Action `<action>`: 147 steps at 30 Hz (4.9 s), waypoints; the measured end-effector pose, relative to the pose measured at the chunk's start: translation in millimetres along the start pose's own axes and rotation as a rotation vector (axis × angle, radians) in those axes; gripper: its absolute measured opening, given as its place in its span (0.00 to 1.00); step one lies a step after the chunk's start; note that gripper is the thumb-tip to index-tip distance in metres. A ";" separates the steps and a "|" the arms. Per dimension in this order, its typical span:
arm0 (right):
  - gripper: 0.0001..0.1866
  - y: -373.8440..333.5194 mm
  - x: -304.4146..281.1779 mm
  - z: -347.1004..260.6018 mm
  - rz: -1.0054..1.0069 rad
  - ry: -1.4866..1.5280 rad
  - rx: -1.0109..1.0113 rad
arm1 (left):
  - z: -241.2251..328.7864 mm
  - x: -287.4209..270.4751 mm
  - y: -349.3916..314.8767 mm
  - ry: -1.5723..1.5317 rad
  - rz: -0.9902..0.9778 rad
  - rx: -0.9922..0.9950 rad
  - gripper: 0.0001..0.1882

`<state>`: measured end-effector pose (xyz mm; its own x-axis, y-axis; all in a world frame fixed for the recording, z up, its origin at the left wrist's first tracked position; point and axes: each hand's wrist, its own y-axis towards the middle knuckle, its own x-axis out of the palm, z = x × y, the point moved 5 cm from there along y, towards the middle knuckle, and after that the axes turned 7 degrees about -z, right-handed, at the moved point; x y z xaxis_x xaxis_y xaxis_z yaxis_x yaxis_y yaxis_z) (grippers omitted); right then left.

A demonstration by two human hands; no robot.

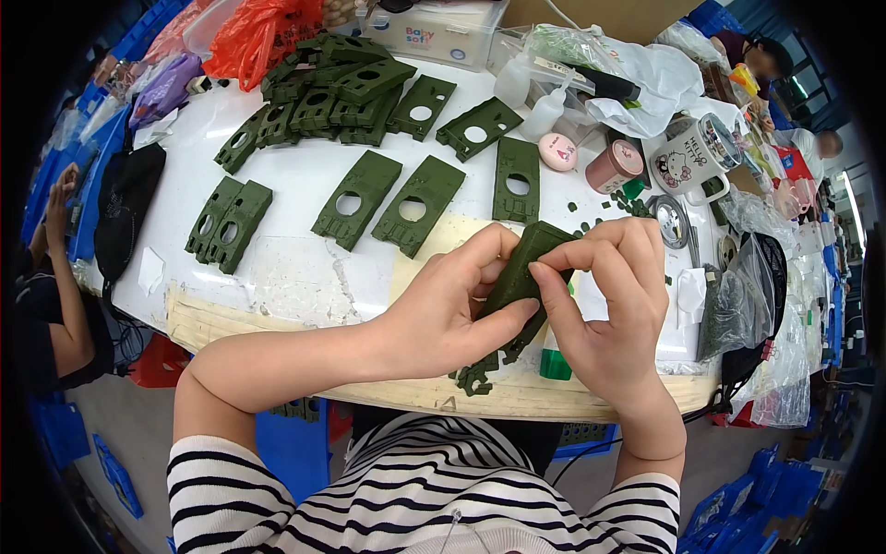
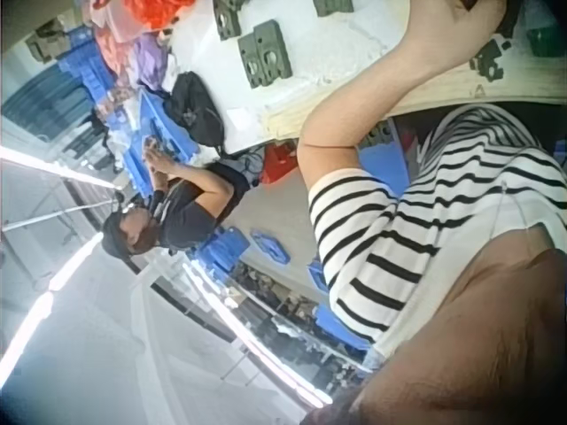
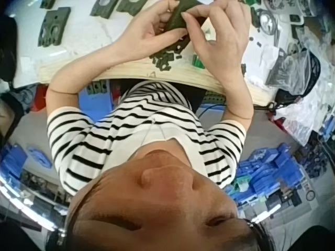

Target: Assembling green plastic toy tanks by gluing small parts onto the hull at a workbench.

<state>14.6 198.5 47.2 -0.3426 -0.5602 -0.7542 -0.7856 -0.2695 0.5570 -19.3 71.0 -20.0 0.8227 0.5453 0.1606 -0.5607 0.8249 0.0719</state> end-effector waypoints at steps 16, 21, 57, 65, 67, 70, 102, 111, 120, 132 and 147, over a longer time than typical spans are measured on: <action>0.09 1.9 -5.9 6.2 0.002 0.092 0.072 | -3.6 0.6 2.4 -0.186 -0.060 -0.007 0.16; 0.11 5.4 -18.4 7.8 -0.019 0.056 0.002 | 0.1 0.0 2.0 -0.233 -0.071 -0.031 0.16; 0.06 -42.4 49.7 -3.1 -1.025 0.031 0.033 | 18.0 -37.1 7.5 -0.118 0.220 0.179 0.18; 0.05 -31.3 23.9 -8.9 -0.944 0.238 -0.022 | 12.9 -37.5 7.3 -0.237 0.230 0.077 0.17; 0.06 -15.5 -1.7 -13.5 -0.774 0.377 -0.032 | 13.5 -34.7 5.7 -0.279 0.206 0.041 0.18; 0.11 -3.5 -20.8 -3.9 -0.538 0.481 0.066 | 15.4 -29.9 7.0 -0.334 0.165 0.006 0.20; 0.08 -9.0 1.7 46.7 -0.193 1.112 0.662 | 16.3 -27.6 4.3 -0.348 0.153 -0.017 0.17; 0.05 -3.7 -11.6 49.9 -0.014 0.972 0.453 | 23.0 -21.9 4.1 -0.303 0.015 -0.135 0.25; 0.06 -5.4 -11.2 53.1 -0.130 1.077 0.481 | 27.6 -26.6 4.5 -0.497 -0.142 -0.066 0.31; 0.06 -13.6 6.3 31.7 0.090 0.971 0.458 | 23.4 -8.0 -4.0 -0.341 0.081 0.410 0.40; 0.04 -9.8 -16.7 42.2 0.080 0.668 0.345 | 20.4 -20.7 2.7 -0.656 0.116 0.198 0.19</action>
<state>6.2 243.5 39.7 -0.1062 -0.9530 -0.2836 -0.9260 -0.0092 0.3775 -39.7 58.9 -3.0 0.5651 0.3737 0.7355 -0.6992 0.6902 0.1865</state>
